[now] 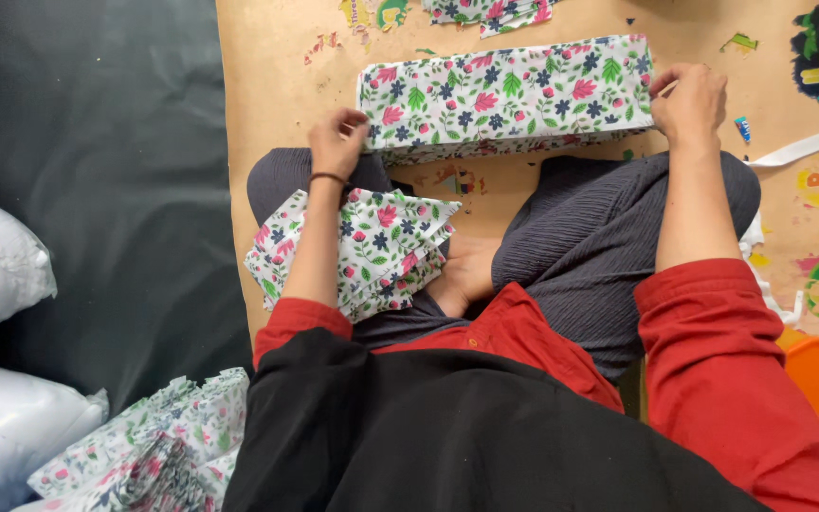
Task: The person sits on the floor and folds rectangular pieces of floral-patterned fabric by hand. They repeatedly pick up a piece, fold it, and place it onto a growing stack in front of them.
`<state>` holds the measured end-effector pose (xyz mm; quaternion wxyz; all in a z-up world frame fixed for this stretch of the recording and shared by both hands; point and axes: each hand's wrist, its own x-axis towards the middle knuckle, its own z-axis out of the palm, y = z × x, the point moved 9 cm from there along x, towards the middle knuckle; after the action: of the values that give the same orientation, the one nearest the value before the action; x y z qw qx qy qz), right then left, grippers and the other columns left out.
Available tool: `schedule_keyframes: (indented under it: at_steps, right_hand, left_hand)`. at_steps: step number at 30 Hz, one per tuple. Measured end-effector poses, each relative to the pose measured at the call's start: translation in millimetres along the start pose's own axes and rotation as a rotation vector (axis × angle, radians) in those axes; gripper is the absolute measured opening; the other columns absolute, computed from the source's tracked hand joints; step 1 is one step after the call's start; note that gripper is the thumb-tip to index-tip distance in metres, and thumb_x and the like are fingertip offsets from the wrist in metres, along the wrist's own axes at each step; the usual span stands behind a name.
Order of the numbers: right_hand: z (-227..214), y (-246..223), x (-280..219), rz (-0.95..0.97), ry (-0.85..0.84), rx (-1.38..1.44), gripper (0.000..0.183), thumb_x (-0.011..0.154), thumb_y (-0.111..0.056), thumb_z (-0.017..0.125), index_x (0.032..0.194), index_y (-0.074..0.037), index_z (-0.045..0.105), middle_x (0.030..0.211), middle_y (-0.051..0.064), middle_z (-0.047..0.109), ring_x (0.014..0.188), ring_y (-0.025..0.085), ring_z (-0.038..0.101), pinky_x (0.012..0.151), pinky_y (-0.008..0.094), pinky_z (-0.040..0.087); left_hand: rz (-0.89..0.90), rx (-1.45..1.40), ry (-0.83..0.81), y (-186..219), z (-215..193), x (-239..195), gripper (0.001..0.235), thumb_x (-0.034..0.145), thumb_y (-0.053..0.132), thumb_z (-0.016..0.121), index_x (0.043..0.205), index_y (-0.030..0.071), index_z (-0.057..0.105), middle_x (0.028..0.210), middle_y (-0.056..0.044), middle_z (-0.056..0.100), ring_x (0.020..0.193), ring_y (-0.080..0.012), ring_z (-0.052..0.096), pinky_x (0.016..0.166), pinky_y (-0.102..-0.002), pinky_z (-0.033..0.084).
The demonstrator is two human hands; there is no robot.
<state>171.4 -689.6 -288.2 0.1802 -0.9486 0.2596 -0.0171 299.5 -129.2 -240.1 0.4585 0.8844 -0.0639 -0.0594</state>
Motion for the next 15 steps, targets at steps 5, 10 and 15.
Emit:
schedule_keyframes:
  at_steps: [5,10,15]
  right_hand:
    - [-52,-20,-18,-0.190,0.295,-0.051,0.028,0.077,0.006,0.075,0.096,-0.013,0.082,0.090,0.012,0.074,0.075,0.024,0.071,0.057,0.041,0.061]
    - [-151,-151,-117,-0.548,0.562,0.392,0.014,0.099,0.013,0.080,0.106,0.007,0.071,0.098,0.016,0.062,0.076,0.025,0.065,0.055,0.033,0.055]
    - [-87,-281,-227,-0.747,-0.031,0.622,0.025,0.092,-0.006,0.074,0.116,-0.006,0.067,0.116,0.017,0.062,0.102,0.035,0.057,0.090,0.046,0.048]
  left_hand:
    - [0.294,-0.009,0.163,109,-108,-97,0.014,0.099,0.008,0.058,0.105,0.006,0.071,0.103,-0.008,0.070,0.098,-0.0201,0.068,0.081,-0.032,0.058]
    - [0.495,0.300,0.100,125,-120,-225,0.030,0.098,0.009,0.067,0.127,0.003,0.064,0.136,-0.019,0.062,0.131,-0.0370,0.057,0.116,-0.053,0.046]
    - [0.448,0.494,0.066,105,-93,-271,0.055,0.094,0.031,0.075,0.143,0.014,0.058,0.155,-0.015,0.047,0.146,-0.0357,0.040,0.121,-0.050,0.030]
